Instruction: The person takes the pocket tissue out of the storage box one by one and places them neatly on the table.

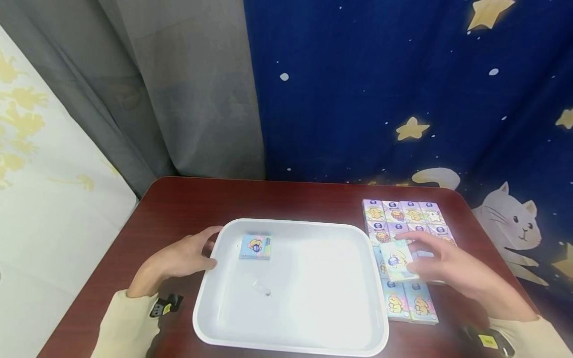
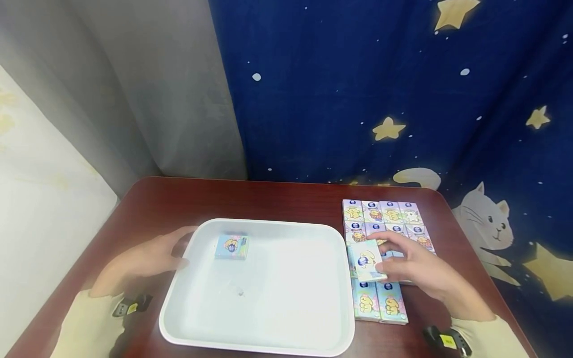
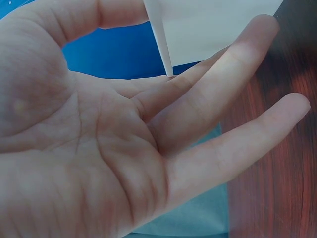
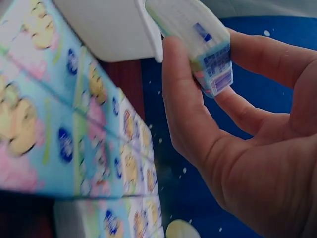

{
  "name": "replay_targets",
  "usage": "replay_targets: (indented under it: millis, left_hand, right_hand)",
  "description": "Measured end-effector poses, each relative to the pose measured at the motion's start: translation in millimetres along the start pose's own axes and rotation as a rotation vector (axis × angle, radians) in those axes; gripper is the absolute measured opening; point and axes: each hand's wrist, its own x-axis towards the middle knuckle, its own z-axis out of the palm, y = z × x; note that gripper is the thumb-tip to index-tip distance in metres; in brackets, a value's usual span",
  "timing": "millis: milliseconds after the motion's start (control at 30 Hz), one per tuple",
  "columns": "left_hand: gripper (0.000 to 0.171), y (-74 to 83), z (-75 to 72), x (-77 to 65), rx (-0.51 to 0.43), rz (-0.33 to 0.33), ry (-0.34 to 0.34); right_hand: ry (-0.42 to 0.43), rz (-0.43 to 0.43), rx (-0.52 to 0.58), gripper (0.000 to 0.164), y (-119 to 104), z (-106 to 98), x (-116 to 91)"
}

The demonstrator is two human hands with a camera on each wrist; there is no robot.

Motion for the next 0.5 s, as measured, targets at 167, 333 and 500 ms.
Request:
replay_targets:
  millis: [167, 333, 500]
  left_hand:
    - [0.082, 0.0, -0.3, 0.2, 0.004, 0.002, 0.001]
    - [0.081, -1.3, -1.0, -0.4, 0.01, 0.003, 0.003]
    - [0.081, -1.1, -2.1, -1.5, 0.006, 0.016, 0.002]
  right_hand:
    - [-0.03, -0.038, 0.093, 0.065, 21.7, -9.7, -8.5]
    - [-0.059, -0.076, 0.162, 0.053, 43.8, -19.8, -16.1]
    - [-0.081, -0.071, 0.208, 0.055, 60.3, -27.7, -25.6]
